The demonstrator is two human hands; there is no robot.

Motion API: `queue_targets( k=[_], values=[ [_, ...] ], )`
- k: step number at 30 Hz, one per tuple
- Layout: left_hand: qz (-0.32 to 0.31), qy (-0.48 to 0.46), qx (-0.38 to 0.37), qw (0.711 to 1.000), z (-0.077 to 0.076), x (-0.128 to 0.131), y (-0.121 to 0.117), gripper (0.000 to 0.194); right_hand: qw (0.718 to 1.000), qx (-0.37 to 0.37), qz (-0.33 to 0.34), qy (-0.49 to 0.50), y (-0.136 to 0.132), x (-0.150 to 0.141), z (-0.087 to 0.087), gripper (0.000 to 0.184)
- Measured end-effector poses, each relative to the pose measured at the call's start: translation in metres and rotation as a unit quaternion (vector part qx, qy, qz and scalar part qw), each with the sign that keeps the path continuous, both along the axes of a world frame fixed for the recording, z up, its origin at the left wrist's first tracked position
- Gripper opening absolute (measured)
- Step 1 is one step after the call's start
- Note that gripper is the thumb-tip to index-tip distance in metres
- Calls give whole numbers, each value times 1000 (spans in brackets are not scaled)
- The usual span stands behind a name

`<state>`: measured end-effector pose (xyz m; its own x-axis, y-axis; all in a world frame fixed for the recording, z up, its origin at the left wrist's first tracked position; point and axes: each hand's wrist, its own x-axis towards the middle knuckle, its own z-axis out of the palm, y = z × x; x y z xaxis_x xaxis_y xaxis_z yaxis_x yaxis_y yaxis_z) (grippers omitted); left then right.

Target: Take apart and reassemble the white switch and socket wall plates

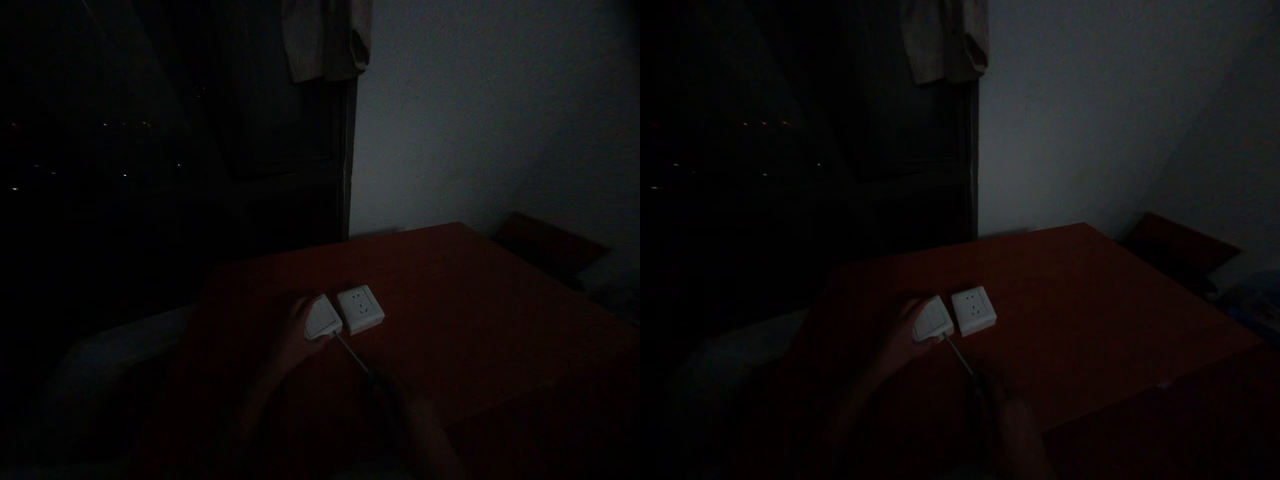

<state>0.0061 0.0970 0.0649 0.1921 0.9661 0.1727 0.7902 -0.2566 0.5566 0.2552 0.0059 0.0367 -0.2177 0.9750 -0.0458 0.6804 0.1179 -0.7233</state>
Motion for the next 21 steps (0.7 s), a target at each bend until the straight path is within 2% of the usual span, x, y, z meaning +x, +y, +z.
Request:
queue_targets(
  k=[2, 4, 5, 7, 9, 11, 14, 17, 21],
  values=[
    [-2, -3, -3, 1000, -1, 0, 0, 78, 993, -72, 6, 95, 6, 0, 14, 45],
    [-4, -7, -6, 1000, -2, 0, 0, 78, 975, -168, -14, 142, 10, 1, 22, 54],
    [-5, -11, -5, 1000, -2, 0, 0, 77, 970, -190, -25, 151, 12, 2, 24, 56],
    [-8, -17, -1, 1000, -3, 0, -1, 75, 976, -159, -20, 147, 12, 5, 23, 52],
    [-5, -19, -3, 1000, -3, 1, -2, 74, 991, -69, 13, 116, 11, 7, 18, 44],
    [2, -21, -3, 1000, -3, 1, -2, 75, 998, -5, 30, 48, 8, 10, 12, 42],
    [-2, -28, -6, 1000, -1, 3, -2, 76, 998, 40, 11, -48, 5, 12, 5, 42],
    [-1, -30, -13, 999, 3, 3, -3, 75, 999, 39, 14, -30, 7, 12, 7, 41],
    [2, -21, -16, 1000, 5, 3, -5, 77, 995, -43, 21, 88, 12, 11, 17, 43]
  ],
)
